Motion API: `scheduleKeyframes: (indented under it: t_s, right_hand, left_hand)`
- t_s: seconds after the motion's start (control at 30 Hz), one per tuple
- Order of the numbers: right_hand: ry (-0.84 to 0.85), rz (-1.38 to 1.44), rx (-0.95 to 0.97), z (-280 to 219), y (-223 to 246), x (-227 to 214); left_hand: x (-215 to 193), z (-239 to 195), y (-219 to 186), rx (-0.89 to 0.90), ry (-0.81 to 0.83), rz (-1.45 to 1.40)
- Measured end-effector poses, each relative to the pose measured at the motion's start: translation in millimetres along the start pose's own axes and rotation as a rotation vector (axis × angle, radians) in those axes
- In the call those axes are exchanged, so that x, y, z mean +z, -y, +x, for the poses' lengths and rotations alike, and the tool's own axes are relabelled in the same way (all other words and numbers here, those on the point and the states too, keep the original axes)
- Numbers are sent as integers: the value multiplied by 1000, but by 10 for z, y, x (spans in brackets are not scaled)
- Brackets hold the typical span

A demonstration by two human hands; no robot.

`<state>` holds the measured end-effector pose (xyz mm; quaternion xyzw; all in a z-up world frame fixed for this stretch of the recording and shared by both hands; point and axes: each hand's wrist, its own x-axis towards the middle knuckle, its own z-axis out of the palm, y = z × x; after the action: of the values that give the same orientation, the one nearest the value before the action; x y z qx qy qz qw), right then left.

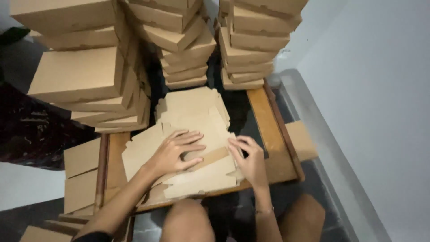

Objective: Assembling flat cardboard sheets into boxes by folding them along pre-scored lines and tucking in the tabs.

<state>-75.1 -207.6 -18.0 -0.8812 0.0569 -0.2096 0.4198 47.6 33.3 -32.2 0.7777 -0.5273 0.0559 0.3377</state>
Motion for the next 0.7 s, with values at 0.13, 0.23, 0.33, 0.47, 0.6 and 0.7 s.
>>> scheduleKeyframes:
  t_s: [0.13,0.23,0.33,0.47,0.6,0.7]
  right_hand:
    - [28,58,110,-7,-107,16]
    - [37,71,149,-33,-166,5]
    - [-23,66,125,-32,-244,25]
    - [-93,188,-4,-7,-292,40]
    - [-93,252,-53,-57,-293,2]
    - [-34,269,-52,-84,-150,-62]
  left_hand:
    - [85,-10,109,14,-44,-15]
    - [91,-8,75,-5,-50,-20]
    - [57,14,48,-28,-42,-24]
    - [16,40,36,-18,-24,-50]
    - [38,10,34,0,-7,-86]
    - [-3,1,91,-7,3,-154]
